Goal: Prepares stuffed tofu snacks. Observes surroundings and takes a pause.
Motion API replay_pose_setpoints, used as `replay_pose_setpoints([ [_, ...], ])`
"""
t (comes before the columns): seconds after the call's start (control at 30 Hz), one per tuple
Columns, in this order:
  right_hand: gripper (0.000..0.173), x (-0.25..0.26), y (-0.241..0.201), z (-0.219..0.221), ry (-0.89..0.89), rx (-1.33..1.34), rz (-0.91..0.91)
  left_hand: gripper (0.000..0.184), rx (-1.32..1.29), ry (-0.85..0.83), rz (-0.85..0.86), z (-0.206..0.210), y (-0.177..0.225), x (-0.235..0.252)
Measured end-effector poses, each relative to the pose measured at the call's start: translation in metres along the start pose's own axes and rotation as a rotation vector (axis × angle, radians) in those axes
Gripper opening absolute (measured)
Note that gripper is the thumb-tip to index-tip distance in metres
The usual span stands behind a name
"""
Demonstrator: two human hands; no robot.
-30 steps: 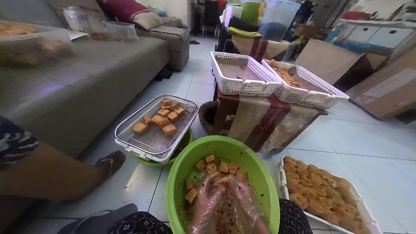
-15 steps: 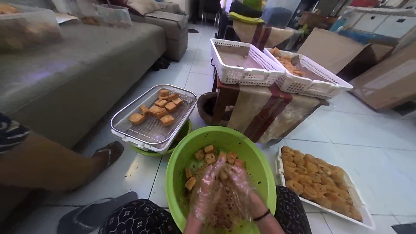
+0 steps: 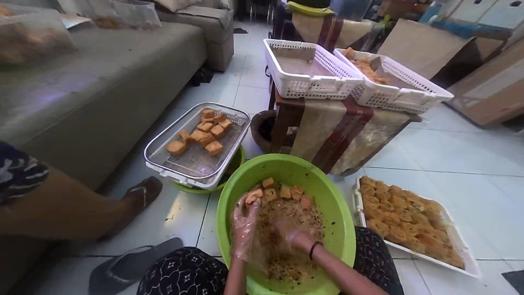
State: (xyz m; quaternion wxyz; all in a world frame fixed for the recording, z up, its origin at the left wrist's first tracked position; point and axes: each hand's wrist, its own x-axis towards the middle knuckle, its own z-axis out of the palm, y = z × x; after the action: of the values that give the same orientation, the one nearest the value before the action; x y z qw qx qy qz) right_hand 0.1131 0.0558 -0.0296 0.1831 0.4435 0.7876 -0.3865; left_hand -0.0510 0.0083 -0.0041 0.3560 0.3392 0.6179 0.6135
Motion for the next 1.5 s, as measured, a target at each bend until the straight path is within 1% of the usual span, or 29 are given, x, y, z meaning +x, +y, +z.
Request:
replay_pose_setpoints([
  [0.03, 0.052, -0.009, -0.007, 0.01, -0.036, -0.089, -0.036, 0.036, -0.086, 0.004, -0.057, -0.001, 0.001, 0.0],
  [0.07, 0.049, -0.019, -0.011, 0.013, -0.059, -0.117, -0.059, 0.037, -0.203, -0.01, -0.116, -0.002, -0.001, -0.001],
  [0.13, 0.043, -0.034, -0.011, 0.005, -0.047, -0.07, -0.066, 0.039, -0.407, -0.04, -0.213, -0.002, 0.0, -0.003],
  [0.2, 0.043, -0.047, -0.01, -0.008, -0.006, -0.026, -0.046, 0.035, -0.533, -0.061, -0.255, 0.0, 0.002, -0.006],
  [0.27, 0.037, -0.053, -0.005, -0.014, 0.003, -0.082, -0.059, 0.032, -0.62, -0.093, -0.275, 0.003, 0.005, -0.01],
  [0.3, 0.035, -0.057, 0.0, -0.014, 0.02, -0.066, -0.086, 0.031, -0.659, -0.102, -0.3, 0.006, 0.007, -0.011],
  [0.4, 0.036, -0.07, 0.005, -0.02, 0.02, 0.014, -0.071, 0.032, -0.671, -0.157, -0.353, 0.008, 0.013, -0.013],
  [0.5, 0.046, -0.065, 0.011, -0.009, -0.057, -0.077, 0.009, 0.042, -0.645, -0.264, -0.326, 0.004, 0.006, -0.011],
  [0.57, 0.05, -0.063, 0.009, 0.003, -0.063, -0.108, 0.022, 0.044, -0.712, -0.315, -0.29, 0.005, 0.006, -0.013],
  [0.63, 0.043, -0.059, 0.01, 0.014, -0.024, -0.121, -0.018, 0.04, -0.756, -0.298, -0.307, 0.006, 0.012, -0.018],
  [0.7, 0.037, -0.058, 0.006, 0.008, -0.002, -0.078, -0.039, 0.051, -0.692, -0.245, -0.367, 0.008, 0.011, -0.018],
  [0.77, 0.038, -0.063, 0.0, 0.001, 0.02, -0.042, -0.028, 0.065, -0.597, -0.154, -0.449, 0.013, 0.01, -0.018],
  [0.83, 0.04, -0.071, 0.002, -0.003, 0.109, 0.042, -0.07, 0.069, -0.583, -0.08, -0.494, 0.018, 0.01, -0.017],
  [0.9, 0.042, -0.08, 0.002, -0.008, 0.226, 0.123, -0.099, 0.066, -0.621, -0.001, -0.532, 0.021, 0.015, -0.017],
  [0.97, 0.037, -0.091, -0.004, -0.015, 0.36, 0.189, -0.11, 0.066, -0.634, 0.049, -0.545, 0.025, 0.017, -0.02],
  [1.03, 0.034, -0.1, -0.019, -0.028, 0.454, 0.204, -0.099, 0.073, -0.581, 0.054, -0.502, 0.03, 0.014, -0.022],
  [1.07, 0.035, -0.104, -0.028, -0.034, 0.471, 0.208, -0.08, 0.075, -0.503, 0.075, -0.474, 0.032, 0.014, -0.023],
  [1.13, 0.04, -0.106, -0.044, -0.04, 0.492, 0.186, -0.029, 0.072, -0.262, 0.119, -0.4, 0.037, 0.009, -0.026],
  [1.2, 0.049, -0.104, -0.054, -0.033, 0.535, 0.166, -0.009, 0.065, -0.121, 0.127, -0.313, 0.04, 0.004, -0.031],
  [1.27, 0.059, -0.102, -0.064, -0.02, 0.621, 0.156, -0.014, 0.062, -0.1, 0.123, -0.274, 0.041, 0.003, -0.034],
  [1.33, 0.062, -0.102, -0.073, -0.006, 0.73, 0.194, -0.029, 0.06, -0.106, 0.122, -0.268, 0.043, 0.004, -0.036],
  [1.37, 0.06, -0.1, -0.073, 0.004, 0.837, 0.207, -0.07, 0.059, -0.116, 0.121, -0.272, 0.044, 0.006, -0.038],
  [1.43, 0.049, -0.091, -0.064, 0.021, 1.04, 0.247, -0.191, 0.058, -0.142, 0.119, -0.279, 0.045, 0.01, -0.04],
  [1.47, 0.045, -0.085, -0.058, 0.026, 1.113, 0.266, -0.231, 0.06, -0.155, 0.115, -0.278, 0.045, 0.011, -0.041],
  [1.5, 0.039, -0.082, -0.053, 0.026, 1.162, 0.265, -0.224, 0.063, -0.168, 0.108, -0.276, 0.045, 0.011, -0.041],
])
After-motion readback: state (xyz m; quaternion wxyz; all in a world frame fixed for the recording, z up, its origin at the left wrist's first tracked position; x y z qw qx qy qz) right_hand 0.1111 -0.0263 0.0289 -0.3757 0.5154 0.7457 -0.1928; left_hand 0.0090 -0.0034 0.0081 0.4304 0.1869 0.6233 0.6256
